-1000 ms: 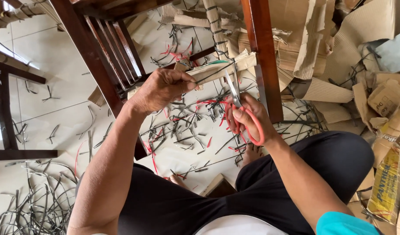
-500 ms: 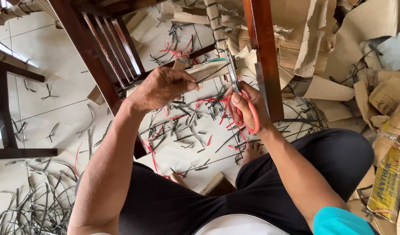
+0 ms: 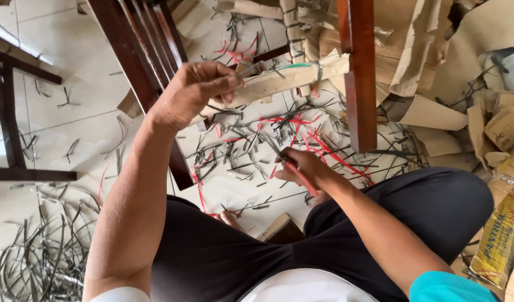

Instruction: The person sits on the floor and wraps a rolled cardboard tube around the legs of an overturned wooden chair. They secure the cardboard using black plastic ties, cutting the excess with scissors.

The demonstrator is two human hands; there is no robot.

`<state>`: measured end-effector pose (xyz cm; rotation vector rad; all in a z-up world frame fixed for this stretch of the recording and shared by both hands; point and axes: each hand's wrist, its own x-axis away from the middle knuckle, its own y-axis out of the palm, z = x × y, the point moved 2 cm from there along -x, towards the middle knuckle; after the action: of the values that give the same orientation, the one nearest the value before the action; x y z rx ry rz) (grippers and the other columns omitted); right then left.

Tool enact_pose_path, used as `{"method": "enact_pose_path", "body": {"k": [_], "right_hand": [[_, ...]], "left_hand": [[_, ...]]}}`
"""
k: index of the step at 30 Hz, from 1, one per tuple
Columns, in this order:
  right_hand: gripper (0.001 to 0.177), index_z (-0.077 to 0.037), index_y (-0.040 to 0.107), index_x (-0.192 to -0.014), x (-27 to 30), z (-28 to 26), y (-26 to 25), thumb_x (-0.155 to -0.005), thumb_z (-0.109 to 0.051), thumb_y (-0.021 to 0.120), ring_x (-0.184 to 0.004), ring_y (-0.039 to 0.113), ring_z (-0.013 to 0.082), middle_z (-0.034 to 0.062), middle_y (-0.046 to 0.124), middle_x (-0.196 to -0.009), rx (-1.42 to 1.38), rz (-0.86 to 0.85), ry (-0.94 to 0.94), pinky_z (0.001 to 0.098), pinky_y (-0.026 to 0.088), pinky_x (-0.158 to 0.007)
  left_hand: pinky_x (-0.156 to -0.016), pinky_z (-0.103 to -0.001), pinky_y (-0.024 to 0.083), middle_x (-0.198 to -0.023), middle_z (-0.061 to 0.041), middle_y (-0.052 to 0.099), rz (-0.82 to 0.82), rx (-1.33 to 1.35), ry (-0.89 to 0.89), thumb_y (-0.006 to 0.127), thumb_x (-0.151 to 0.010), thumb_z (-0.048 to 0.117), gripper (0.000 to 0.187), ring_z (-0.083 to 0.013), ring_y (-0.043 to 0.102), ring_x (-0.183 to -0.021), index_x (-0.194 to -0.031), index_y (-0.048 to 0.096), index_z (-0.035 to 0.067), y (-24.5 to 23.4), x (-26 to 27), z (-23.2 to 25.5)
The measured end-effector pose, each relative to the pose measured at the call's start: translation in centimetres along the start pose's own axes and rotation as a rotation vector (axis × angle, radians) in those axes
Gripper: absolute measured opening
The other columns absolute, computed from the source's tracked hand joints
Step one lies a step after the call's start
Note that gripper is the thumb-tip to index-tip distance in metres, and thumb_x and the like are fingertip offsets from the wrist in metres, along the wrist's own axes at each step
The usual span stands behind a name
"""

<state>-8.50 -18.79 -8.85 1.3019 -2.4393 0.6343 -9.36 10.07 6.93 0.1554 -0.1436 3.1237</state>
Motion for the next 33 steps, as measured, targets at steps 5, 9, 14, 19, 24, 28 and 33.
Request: {"method": "enact_pose_path", "body": {"k": [5,9,14,19,24,28,33], "right_hand": [[0.044,-0.009,0.052,-0.120,-4.4,6.1,4.5,-0.094,-0.038,0.072,-0.074,0.066,0.0219,0.0074,0.070,-0.089,0.652,-0.268,0.183,0.0351,0.048,-0.062],[0.025,-0.005,0.054,-0.115,-7.8,14.9,7.3,-0.097,-0.022,0.055,-0.066,0.064,0.0298,0.0098,0.067,-0.079,0.876,-0.180,0.102,0.0417,0.046,-0.053],[0.026,-0.007,0.050,-0.119,-9.6,20.2,8.6,-0.093,-0.009,0.052,-0.073,0.065,0.0316,0.0109,0.066,-0.087,0.923,-0.184,0.216,0.0420,0.049,-0.053],[0.029,-0.008,0.059,-0.116,-10.2,20.9,8.2,-0.090,-0.021,0.060,-0.089,0.069,0.0353,0.0129,0.070,-0.099,0.945,-0.188,0.215,0.0459,0.055,-0.065],[0.028,-0.004,0.062,-0.083,-8.8,7.3,6.1,-0.101,-0.023,0.052,-0.073,0.070,0.0423,0.0199,0.066,-0.075,0.543,0.337,-0.319,0.0528,0.056,-0.063],[0.031,-0.006,0.060,-0.123,-3.9,-6.0,4.1,-0.101,-0.027,0.060,-0.072,0.063,0.0187,0.0126,0.066,-0.105,0.095,0.682,-0.672,0.0274,0.052,-0.052],[0.040,0.003,0.044,-0.140,-1.0,-12.9,3.5,-0.106,-0.017,0.055,-0.075,0.067,0.0162,0.0118,0.066,-0.095,-0.265,0.525,-0.739,0.0253,0.061,-0.057]], "left_hand": [[-0.079,-0.022,0.048,-0.089,0.004,0.074,0.096,-0.121,-0.079,0.075,-0.093,0.023,0.009,-0.0055,0.060,-0.080,-0.096,0.077,0.014,-1.2,0.6,1.3],[-0.066,-0.019,0.036,-0.077,0.008,0.065,0.200,-0.123,-0.097,0.077,-0.092,0.022,0.010,-0.0019,0.048,-0.070,-0.095,0.078,0.012,-1.9,2.1,2.6],[-0.056,-0.019,0.044,-0.076,-0.001,0.065,0.172,-0.028,-0.007,0.077,-0.094,0.013,0.009,-0.0060,0.052,-0.063,-0.096,0.071,0.006,-2.9,2.4,1.1],[-0.056,-0.021,0.055,-0.080,-0.008,0.071,0.116,0.014,-0.044,0.074,-0.096,0.010,0.010,-0.0108,0.062,-0.062,-0.098,0.073,0.001,-1.5,2.3,1.2],[-0.073,-0.027,0.049,-0.071,0.000,0.064,0.160,-0.329,0.093,0.078,-0.096,0.021,0.011,-0.0107,0.057,-0.070,-0.099,0.081,0.010,0.0,2.2,2.3],[-0.061,-0.024,0.049,-0.068,-0.004,0.066,0.131,-0.282,0.121,0.078,-0.094,0.017,0.013,-0.0118,0.058,-0.063,-0.098,0.079,0.005,1.5,1.6,1.4],[-0.065,-0.027,0.052,-0.069,0.001,0.072,0.098,-0.315,0.066,0.077,-0.087,0.025,0.011,-0.0101,0.063,-0.063,-0.094,0.080,0.017,3.9,0.3,0.2]]}}
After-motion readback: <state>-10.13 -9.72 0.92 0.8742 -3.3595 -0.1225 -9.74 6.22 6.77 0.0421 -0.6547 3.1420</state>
